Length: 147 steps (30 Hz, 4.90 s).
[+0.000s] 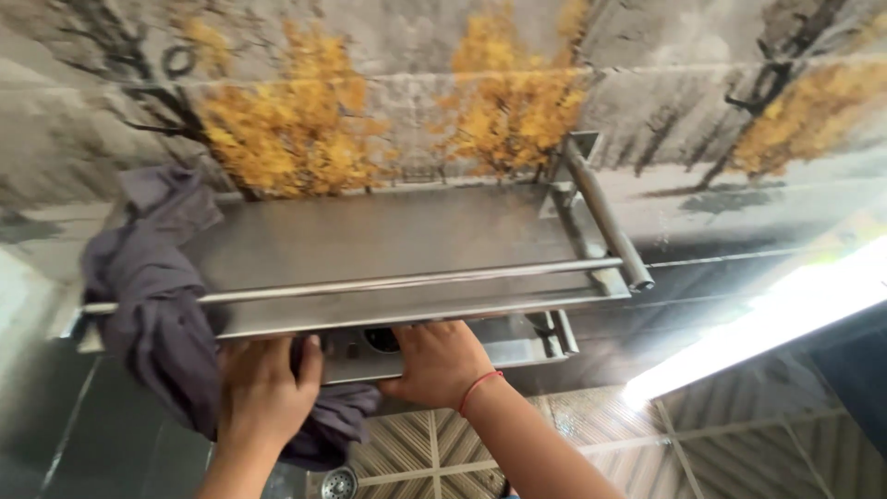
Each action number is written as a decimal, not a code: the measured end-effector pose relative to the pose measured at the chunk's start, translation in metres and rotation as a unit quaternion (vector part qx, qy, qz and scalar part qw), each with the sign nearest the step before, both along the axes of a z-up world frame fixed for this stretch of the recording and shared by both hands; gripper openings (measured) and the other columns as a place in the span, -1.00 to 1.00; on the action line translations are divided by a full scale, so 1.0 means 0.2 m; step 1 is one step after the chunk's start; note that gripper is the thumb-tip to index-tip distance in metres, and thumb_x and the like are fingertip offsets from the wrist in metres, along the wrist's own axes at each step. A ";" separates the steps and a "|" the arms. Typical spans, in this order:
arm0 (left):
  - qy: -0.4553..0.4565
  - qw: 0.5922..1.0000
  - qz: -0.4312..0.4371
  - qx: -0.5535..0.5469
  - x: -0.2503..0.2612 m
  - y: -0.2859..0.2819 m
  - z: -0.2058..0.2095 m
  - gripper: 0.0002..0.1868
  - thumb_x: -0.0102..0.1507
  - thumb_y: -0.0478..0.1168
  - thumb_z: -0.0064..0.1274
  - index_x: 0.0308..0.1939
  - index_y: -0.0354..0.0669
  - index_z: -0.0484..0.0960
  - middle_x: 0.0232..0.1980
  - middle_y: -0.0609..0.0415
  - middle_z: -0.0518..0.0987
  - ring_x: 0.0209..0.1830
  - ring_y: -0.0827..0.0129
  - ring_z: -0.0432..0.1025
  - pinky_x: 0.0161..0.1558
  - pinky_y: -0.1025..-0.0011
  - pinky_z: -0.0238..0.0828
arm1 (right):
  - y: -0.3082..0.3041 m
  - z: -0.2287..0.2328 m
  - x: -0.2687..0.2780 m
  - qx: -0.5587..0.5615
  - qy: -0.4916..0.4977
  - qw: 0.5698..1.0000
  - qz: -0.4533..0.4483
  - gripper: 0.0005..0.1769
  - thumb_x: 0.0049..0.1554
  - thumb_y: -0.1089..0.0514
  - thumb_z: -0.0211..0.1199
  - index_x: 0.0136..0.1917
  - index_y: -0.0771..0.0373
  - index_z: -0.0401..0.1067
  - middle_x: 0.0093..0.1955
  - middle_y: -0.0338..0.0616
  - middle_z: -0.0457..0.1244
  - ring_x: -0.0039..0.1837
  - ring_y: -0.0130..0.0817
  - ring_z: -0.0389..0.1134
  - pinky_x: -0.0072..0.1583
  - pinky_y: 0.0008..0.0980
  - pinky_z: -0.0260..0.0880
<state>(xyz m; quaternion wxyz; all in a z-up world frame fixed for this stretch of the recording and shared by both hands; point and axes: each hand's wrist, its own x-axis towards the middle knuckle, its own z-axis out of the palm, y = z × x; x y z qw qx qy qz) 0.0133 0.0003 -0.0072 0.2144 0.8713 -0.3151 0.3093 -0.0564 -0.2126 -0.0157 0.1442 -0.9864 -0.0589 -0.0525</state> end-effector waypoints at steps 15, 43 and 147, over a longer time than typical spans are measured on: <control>0.062 0.996 -0.027 -0.057 -0.16 -0.14 0.04 -0.65 0.26 -0.19 0.09 0.07 -0.32 0.61 -0.02 -0.32 0.64 0.03 -0.20 0.52 0.06 0.07 0.45 | -0.21 -0.06 -0.05 -0.037 0.003 0.999 0.031 -0.03 -0.10 -0.40 0.32 0.31 0.37 0.36 0.36 0.13 0.24 0.48 0.01 0.15 0.43 -0.09 0.06; 0.285 0.953 -0.026 0.094 -0.27 -1.25 -0.18 -0.67 0.13 -0.12 0.19 -0.11 -0.23 0.66 -0.07 -0.26 0.63 0.02 -0.21 0.49 0.08 -0.03 0.40 | -0.84 -0.15 -0.23 0.131 -0.179 0.974 -0.049 -0.89 0.02 0.23 0.23 -0.19 0.20 0.56 -0.17 -0.06 0.40 -0.07 -0.02 0.42 0.03 -0.09 0.40; 0.257 0.920 0.077 -0.286 -0.28 -1.89 -0.23 -0.53 0.39 0.00 -0.10 0.19 -0.29 0.59 0.10 -0.30 0.63 0.11 -0.05 0.51 0.08 0.14 0.39 | -1.44 0.19 -0.26 0.479 0.020 0.861 -0.171 -0.67 0.24 0.00 0.12 -0.22 0.27 0.44 -0.45 0.03 0.32 -0.42 -0.07 0.42 -0.28 -0.16 0.40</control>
